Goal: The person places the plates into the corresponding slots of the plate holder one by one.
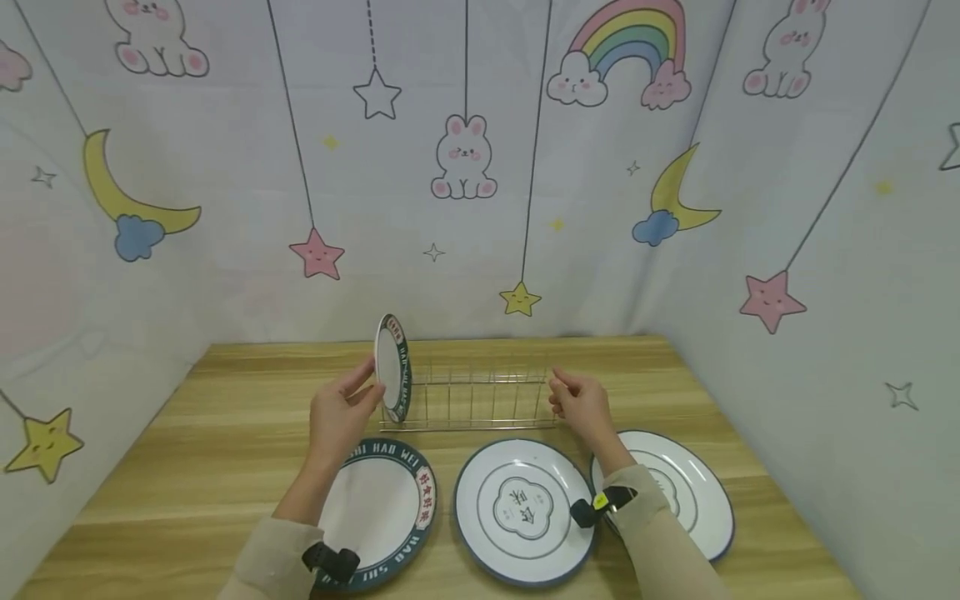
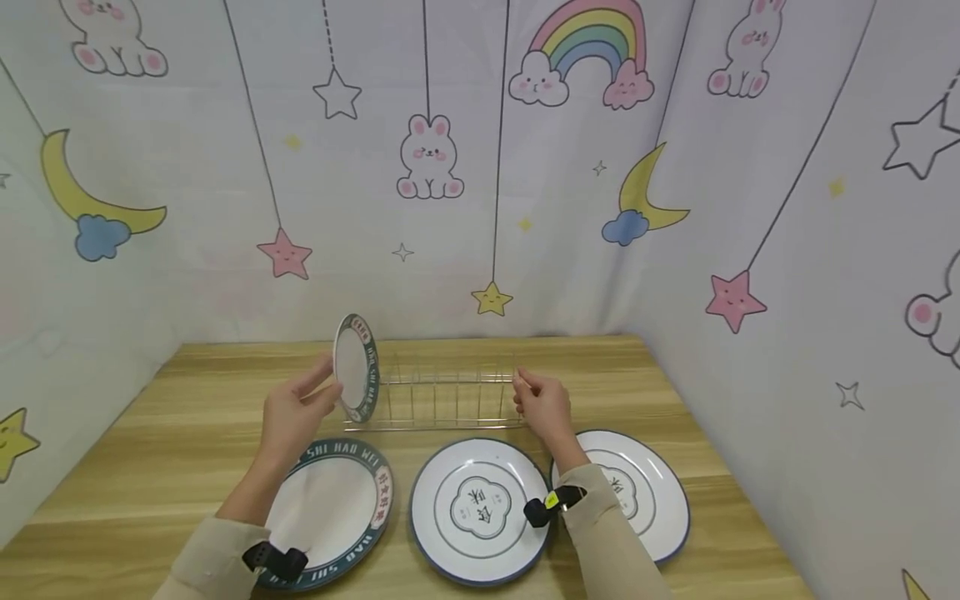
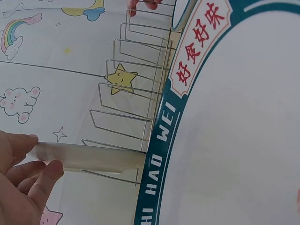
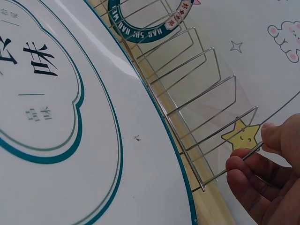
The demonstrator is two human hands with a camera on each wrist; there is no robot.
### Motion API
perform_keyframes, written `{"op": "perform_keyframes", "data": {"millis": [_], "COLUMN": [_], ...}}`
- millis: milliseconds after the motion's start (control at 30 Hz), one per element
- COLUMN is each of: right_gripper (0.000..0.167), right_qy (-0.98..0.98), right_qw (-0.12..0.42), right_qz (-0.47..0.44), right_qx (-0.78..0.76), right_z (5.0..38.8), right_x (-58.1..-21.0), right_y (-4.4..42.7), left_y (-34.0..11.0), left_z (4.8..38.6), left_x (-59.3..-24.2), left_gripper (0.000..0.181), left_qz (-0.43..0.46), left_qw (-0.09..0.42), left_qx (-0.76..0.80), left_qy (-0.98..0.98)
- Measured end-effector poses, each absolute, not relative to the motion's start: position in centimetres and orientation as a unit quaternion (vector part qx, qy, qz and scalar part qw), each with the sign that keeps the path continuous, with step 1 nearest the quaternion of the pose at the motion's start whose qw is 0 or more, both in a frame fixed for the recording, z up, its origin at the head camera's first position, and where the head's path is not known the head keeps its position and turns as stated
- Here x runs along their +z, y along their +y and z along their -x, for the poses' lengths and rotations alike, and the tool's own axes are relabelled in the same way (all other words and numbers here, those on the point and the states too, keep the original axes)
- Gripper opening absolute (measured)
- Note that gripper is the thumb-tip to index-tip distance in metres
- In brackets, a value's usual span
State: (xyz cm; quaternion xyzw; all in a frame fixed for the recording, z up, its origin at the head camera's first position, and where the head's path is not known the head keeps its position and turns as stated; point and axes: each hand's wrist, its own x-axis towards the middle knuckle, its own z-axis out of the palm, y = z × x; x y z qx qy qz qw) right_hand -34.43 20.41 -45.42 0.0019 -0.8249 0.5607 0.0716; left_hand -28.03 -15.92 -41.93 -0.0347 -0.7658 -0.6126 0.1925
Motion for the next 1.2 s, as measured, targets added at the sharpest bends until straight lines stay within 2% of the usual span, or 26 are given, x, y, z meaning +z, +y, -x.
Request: {"op": "perform_keyframes", "data": {"millis": [300, 533, 1200], "right_gripper": [0.039, 0.040, 0.040], "right_qy": [-0.827, -0.828, -0.832], "right_qw": [0.073, 0.077, 0.077], "right_qz": [-0.004, -0.005, -0.002], "right_qx": [0.558, 0.555, 0.549], "right_z": [34.2, 34.3, 33.8], "right_x": [-45.4, -44.8, -45.2], "right_y": [20.6, 20.8, 20.2], "left_y": [-17.3, -18.7, -22.7], "left_z": [26.9, 26.2, 22.7], "left_x": [-42.3, -42.4, -42.1], "left_gripper": [0.046, 0.050, 0.054], "left_qz": [-0.001, 0.009, 0.019], "left_qw": [0.186, 0.171, 0.080], "left_qx": [-0.605, -0.580, -0.517], "left_qy": [-0.774, -0.797, -0.852]}}
